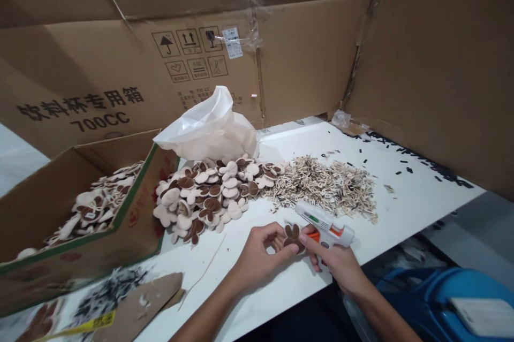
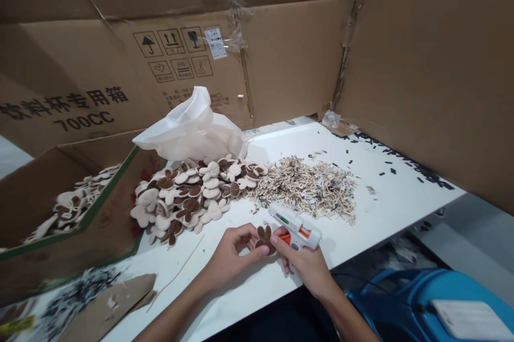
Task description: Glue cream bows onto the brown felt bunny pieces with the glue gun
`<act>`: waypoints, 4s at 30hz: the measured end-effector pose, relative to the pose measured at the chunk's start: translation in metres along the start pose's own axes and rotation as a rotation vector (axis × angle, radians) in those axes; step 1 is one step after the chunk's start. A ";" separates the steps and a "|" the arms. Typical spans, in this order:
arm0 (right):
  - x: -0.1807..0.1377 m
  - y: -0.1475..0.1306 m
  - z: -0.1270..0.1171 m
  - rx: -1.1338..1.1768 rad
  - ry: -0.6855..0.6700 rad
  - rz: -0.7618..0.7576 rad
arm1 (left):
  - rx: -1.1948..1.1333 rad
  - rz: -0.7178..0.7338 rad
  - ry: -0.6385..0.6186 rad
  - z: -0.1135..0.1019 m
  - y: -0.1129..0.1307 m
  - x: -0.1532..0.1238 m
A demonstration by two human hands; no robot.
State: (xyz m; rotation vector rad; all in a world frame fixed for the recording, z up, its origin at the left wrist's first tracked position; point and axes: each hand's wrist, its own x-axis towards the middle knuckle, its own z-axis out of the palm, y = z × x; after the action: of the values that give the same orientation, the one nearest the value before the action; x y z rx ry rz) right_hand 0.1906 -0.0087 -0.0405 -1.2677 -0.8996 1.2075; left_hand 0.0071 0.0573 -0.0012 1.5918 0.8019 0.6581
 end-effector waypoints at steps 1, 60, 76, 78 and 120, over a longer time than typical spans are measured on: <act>0.000 0.001 0.000 -0.009 0.005 -0.002 | 0.012 0.002 0.007 0.000 0.001 0.000; -0.002 -0.016 0.004 -0.066 -0.047 -0.045 | -0.222 -0.035 -0.064 0.000 0.003 0.000; 0.000 -0.008 0.005 0.080 -0.015 -0.014 | -0.179 0.006 0.078 0.003 0.001 0.002; 0.000 -0.007 0.006 0.078 0.005 -0.008 | -0.147 0.012 0.047 0.002 0.001 0.002; -0.007 -0.015 0.006 -0.222 -0.162 -0.014 | -0.258 -0.026 0.346 -0.018 0.001 0.010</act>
State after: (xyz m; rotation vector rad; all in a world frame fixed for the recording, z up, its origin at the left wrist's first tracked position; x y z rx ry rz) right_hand 0.1854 -0.0128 -0.0236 -1.3492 -1.1859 1.2385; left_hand -0.0011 0.0762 0.0029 1.2478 0.9458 0.9934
